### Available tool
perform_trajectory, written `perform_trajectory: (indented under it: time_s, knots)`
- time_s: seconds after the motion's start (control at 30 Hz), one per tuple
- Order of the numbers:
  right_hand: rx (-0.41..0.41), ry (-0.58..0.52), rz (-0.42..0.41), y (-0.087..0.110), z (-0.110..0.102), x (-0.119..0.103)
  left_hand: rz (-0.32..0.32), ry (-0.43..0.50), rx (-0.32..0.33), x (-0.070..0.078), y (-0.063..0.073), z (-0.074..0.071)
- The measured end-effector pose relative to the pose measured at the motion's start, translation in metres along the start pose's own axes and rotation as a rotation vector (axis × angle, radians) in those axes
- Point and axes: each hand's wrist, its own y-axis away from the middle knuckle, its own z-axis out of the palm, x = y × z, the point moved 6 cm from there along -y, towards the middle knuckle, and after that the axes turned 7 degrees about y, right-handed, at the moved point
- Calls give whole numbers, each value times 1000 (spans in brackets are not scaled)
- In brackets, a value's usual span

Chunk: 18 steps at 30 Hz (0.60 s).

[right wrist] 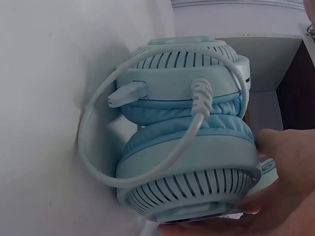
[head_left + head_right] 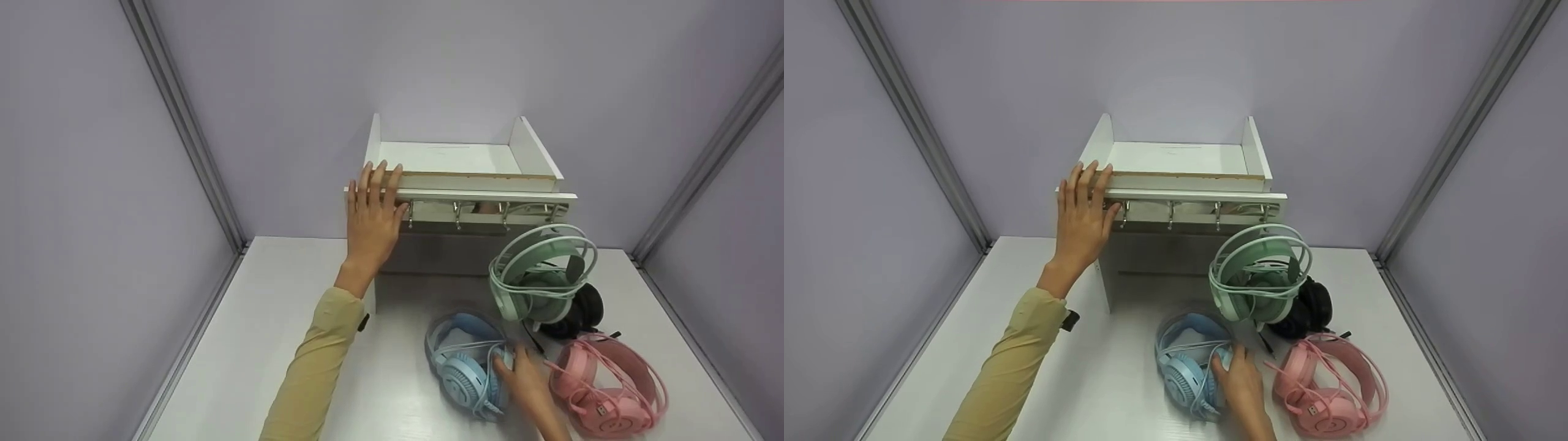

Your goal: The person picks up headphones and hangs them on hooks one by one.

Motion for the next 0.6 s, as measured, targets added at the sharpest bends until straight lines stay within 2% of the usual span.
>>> perform_trajectory:
  time_s: [0.07,0.2,0.3,0.4,0.6]
  knots:
    - [-69,-89,34,-2,3,5,-2,5,-5,0,0,0]
    - [-246,-343,147,-6,13,19,-6,3,-10,0,0,1]
    - [-333,-486,219,-8,19,28,-9,0,-10,0,0,1]
    - [-366,-538,231,-10,21,32,-9,-3,-10,0,0,1]
    - [-417,-534,230,-10,23,37,-1,-3,-2,1,0,0]
